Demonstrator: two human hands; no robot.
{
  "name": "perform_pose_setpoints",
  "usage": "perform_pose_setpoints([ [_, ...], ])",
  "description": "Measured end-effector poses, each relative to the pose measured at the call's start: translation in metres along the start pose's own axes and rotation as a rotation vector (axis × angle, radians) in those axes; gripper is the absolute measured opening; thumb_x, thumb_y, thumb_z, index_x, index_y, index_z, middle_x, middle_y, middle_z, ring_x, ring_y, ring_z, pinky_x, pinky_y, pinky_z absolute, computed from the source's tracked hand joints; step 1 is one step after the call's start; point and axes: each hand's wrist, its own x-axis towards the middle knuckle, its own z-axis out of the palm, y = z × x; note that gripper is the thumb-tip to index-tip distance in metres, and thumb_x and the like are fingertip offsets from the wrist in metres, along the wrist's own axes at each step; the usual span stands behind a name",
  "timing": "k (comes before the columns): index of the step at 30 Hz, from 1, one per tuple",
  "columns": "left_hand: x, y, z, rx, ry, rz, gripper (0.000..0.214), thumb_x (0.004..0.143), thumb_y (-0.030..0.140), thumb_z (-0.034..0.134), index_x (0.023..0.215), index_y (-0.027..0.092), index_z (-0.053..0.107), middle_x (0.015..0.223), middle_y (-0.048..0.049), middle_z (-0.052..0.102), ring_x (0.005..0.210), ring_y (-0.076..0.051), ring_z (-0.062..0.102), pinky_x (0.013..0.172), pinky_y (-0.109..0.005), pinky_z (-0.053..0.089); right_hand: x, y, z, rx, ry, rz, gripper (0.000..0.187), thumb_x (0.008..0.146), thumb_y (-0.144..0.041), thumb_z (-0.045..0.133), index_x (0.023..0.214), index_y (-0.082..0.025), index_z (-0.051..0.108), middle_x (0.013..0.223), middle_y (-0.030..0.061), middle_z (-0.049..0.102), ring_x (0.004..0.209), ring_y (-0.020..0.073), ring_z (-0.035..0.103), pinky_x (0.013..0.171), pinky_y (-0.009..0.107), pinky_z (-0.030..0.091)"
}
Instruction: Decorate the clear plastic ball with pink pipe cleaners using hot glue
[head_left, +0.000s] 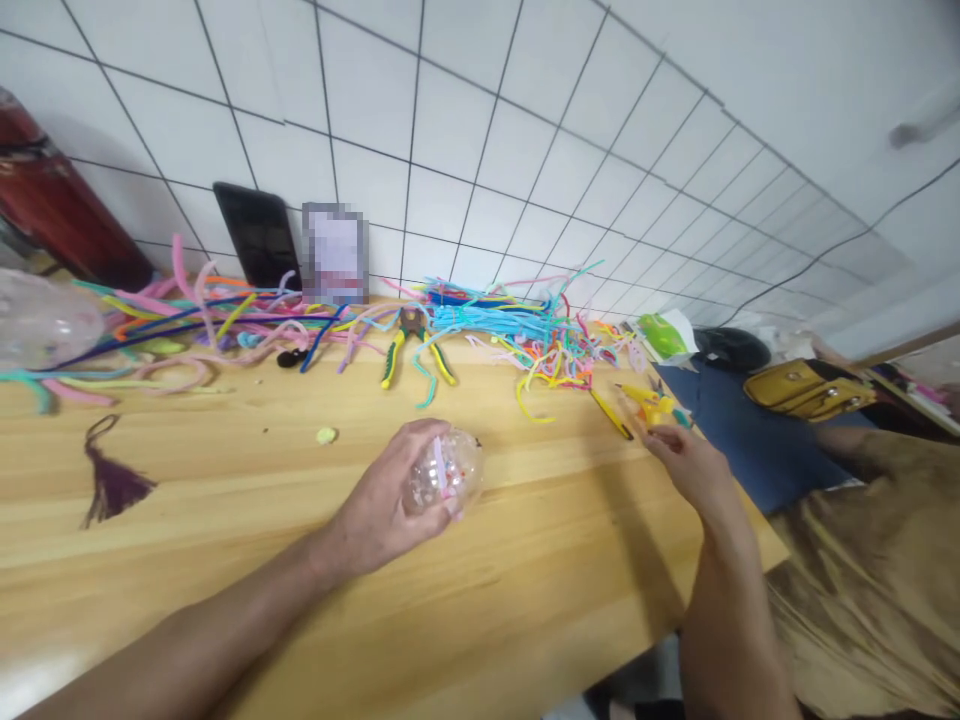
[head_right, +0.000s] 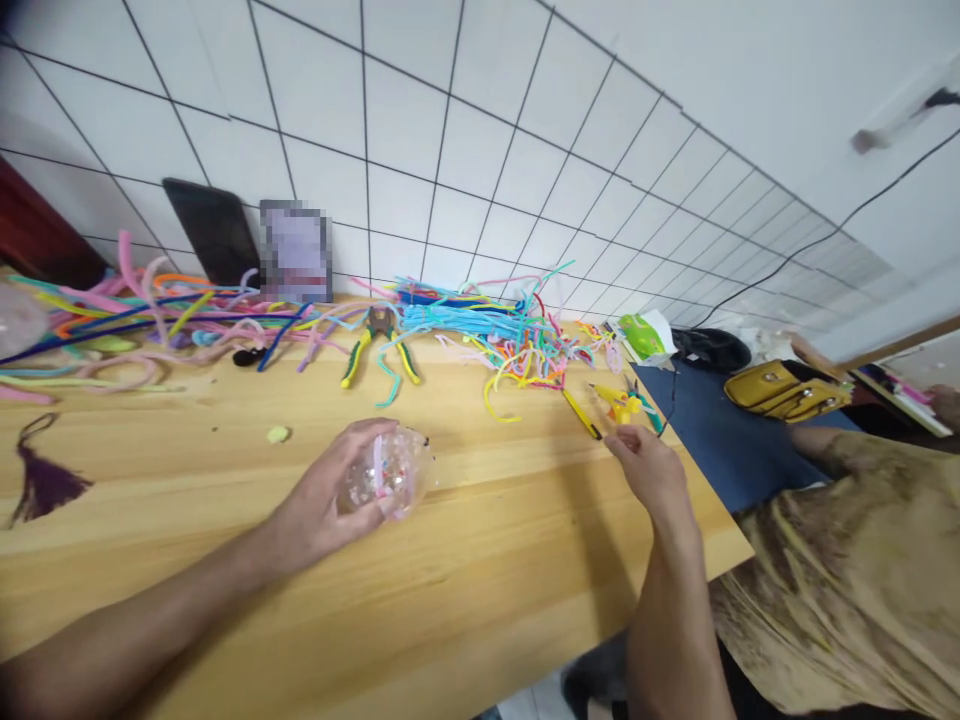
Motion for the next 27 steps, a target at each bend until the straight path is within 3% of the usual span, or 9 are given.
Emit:
perform_pose_setpoints([
  [2,0.000,0.002,-0.001,-0.037,-0.001,-0.022,0.062,0.090,0.029,0.073,0.147,0.023,0.050,0.145,-0.0161,0.064,0.136,-0.034,0.064,0.119,-0.053,0.053,-0.013,-0.028,0.002,0.103,-0.044,-0.161,0.033,0.080,-0.052,0.069,0.092,-0.024,0.082,0.066,0.0028,0.073,0.056,0.0218,0.062,0.056,0.033,0.045],
  [4,0.001,0.004,-0.002,-0.073,-0.008,-0.041,0.060,0.091,0.030,0.072,0.146,0.023,0.051,0.144,-0.0159,0.065,0.134,-0.033,0.065,0.117,-0.052,0.054,-0.017,-0.059,0.011,0.117,-0.014,-0.235,0.039,0.089,-0.055,0.062,0.089,-0.022,0.081,0.064,0.0026,0.071,0.059,0.0207,0.062,0.058,0.031,0.045],
  [9,0.000,0.005,-0.003,-0.137,-0.048,-0.075,0.057,0.093,0.033,0.071,0.146,0.023,0.051,0.144,-0.0159,0.065,0.134,-0.033,0.066,0.117,-0.052,0.054,0.010,-0.114,0.043,0.049,0.048,-0.323,0.039,0.095,-0.054,0.061,0.091,-0.021,0.081,0.068,0.0014,0.069,0.069,0.0200,0.061,0.068,0.031,0.044],
  [16,0.000,-0.001,-0.005,-0.181,-0.077,-0.132,0.062,0.093,0.035,0.073,0.149,0.025,0.049,0.149,-0.0168,0.062,0.138,-0.035,0.063,0.120,-0.057,0.051,0.047,-0.132,0.087,-0.101,-0.126,-0.335,0.019,0.093,-0.036,0.069,0.090,-0.023,0.083,0.090,0.0067,0.081,0.085,0.0228,0.069,0.078,0.032,0.047],
  [21,-0.001,-0.004,-0.004,-0.171,-0.069,-0.117,0.062,0.092,0.033,0.073,0.150,0.026,0.051,0.149,-0.0155,0.063,0.137,-0.035,0.065,0.117,-0.054,0.055,0.038,-0.143,0.123,-0.160,-0.185,-0.277,0.036,0.098,-0.056,0.067,0.091,-0.025,0.084,0.093,0.0094,0.083,0.090,0.0276,0.072,0.081,0.036,0.050],
  [27,-0.004,-0.010,-0.004,-0.142,-0.067,-0.109,0.060,0.095,0.039,0.071,0.151,0.028,0.051,0.152,-0.0157,0.062,0.139,-0.036,0.065,0.119,-0.057,0.054,0.015,-0.160,0.155,-0.101,-0.238,-0.325,0.018,0.096,-0.039,0.071,0.089,-0.027,0.083,0.095,0.0054,0.084,0.093,0.0254,0.074,0.082,0.033,0.051],
])
